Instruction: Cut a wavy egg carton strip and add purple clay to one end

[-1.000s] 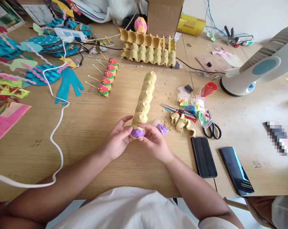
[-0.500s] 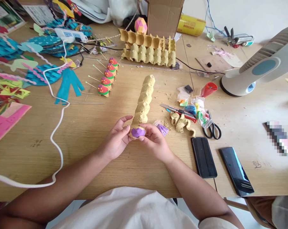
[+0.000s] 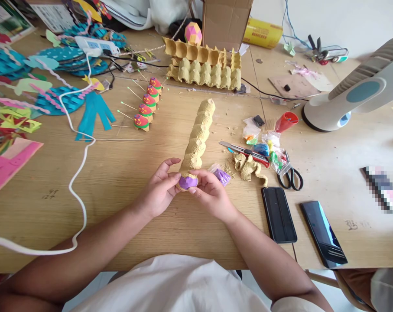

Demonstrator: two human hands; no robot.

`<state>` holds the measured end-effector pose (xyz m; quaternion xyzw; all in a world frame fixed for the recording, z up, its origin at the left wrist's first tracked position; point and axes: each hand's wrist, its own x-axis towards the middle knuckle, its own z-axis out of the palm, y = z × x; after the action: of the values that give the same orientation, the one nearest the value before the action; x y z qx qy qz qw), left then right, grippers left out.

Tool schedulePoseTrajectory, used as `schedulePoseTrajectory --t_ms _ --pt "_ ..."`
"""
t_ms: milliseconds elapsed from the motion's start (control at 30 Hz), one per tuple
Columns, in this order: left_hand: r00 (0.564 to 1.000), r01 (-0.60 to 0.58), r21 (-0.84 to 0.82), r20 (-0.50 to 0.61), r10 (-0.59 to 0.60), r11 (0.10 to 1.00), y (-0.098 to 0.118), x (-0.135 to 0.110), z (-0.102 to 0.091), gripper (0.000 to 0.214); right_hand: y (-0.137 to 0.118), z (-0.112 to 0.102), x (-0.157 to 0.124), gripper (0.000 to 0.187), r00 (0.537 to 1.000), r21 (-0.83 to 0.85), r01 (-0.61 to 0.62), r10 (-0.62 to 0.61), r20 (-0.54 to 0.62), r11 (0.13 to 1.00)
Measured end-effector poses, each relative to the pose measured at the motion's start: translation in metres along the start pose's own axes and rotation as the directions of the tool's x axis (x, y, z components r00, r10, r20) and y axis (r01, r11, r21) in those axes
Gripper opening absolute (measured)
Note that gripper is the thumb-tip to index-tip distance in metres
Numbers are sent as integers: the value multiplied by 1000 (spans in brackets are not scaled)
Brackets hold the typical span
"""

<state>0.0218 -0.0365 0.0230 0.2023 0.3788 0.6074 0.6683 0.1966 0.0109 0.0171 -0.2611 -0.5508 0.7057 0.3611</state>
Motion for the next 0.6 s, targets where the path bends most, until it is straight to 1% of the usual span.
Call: schedulePoseTrajectory --t_ms 133,233,400,600 --pt "1000 -12 14 4 12 1000 -1 -1 0 48 -1 0 0 34 1000 41 14 -15 18 999" --pt "1000 -13 -14 16 13 1000 0 -1 0 52 -2 0 0 34 1000 62 11 -12 20 998" --pt "1000 -2 -13 20 2 1000 1 -1 1 55 0 -1 0 37 1000 21 -7 7 -10 1000" --pt "999 41 -71 13 -40 997 -1 -1 1 55 2 0 1 36 1000 -12 12 -12 24 1000"
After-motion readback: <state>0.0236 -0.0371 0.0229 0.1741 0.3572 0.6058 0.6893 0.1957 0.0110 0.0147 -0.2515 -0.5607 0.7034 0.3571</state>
